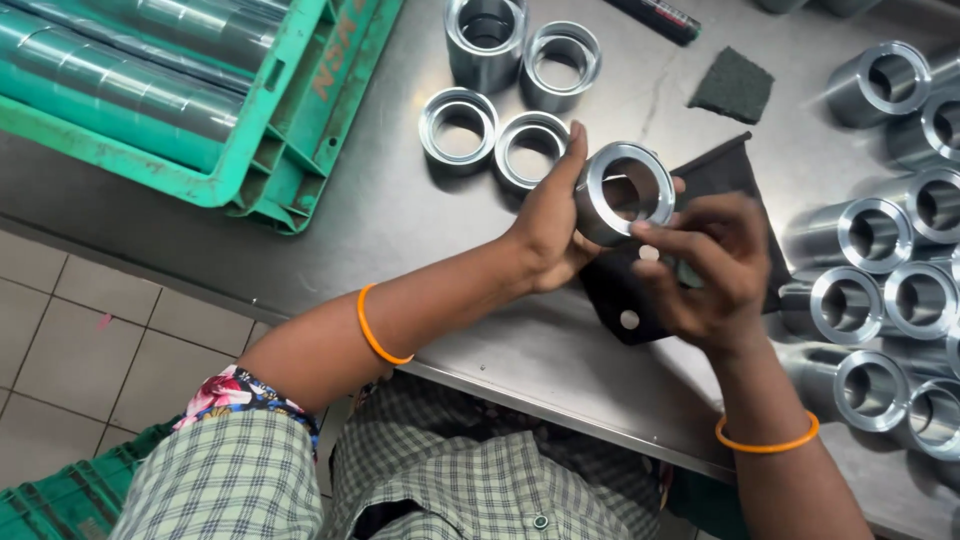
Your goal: Rubbing and cleaning industrial metal rings with a small black pad on a metal workbench.
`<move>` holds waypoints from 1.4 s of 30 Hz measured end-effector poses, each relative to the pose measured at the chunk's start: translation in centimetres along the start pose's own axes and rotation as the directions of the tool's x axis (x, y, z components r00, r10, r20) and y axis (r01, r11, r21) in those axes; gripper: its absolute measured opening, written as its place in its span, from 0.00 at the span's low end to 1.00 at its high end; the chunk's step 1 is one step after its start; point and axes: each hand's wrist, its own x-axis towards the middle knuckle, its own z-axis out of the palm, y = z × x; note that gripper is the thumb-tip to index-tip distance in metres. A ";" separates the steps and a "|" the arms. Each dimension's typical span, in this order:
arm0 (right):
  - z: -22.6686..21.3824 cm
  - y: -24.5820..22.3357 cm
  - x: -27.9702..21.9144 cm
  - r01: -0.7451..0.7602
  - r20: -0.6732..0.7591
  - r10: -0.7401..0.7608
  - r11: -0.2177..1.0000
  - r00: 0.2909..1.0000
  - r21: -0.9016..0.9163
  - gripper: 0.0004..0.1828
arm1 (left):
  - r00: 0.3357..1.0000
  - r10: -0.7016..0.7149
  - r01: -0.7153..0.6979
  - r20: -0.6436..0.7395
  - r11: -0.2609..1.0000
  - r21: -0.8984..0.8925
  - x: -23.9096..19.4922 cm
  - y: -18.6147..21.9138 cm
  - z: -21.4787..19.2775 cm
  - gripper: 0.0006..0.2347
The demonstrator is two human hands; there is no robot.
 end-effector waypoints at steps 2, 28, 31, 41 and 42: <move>-0.7 1.1 -0.1 -0.028 -0.030 0.026 0.998 0.999 -0.058 0.16 | 0.999 -0.025 0.025 -0.038 1.000 0.003 -0.2 -0.1 0.5 0.37; -8.1 10.4 -1.9 -0.589 -0.251 0.546 0.628 0.799 -0.509 0.13 | 0.574 0.517 -0.157 0.635 -0.691 0.705 2.0 5.9 -2.1 0.20; -8.1 9.0 -1.3 -0.622 -0.221 0.601 0.616 0.768 -0.484 0.16 | 0.571 0.587 0.070 0.575 -0.732 0.678 3.2 5.6 -1.9 0.20; -8.1 8.1 -1.3 -0.618 -0.157 0.618 0.663 0.771 -0.422 0.18 | 0.812 0.517 0.255 0.273 -0.733 0.630 11.7 6.1 -3.7 0.23; -7.8 8.3 -1.2 -0.606 -0.151 0.608 0.671 0.780 -0.428 0.18 | 0.811 0.528 0.266 0.250 -0.714 0.648 11.7 6.3 -3.4 0.23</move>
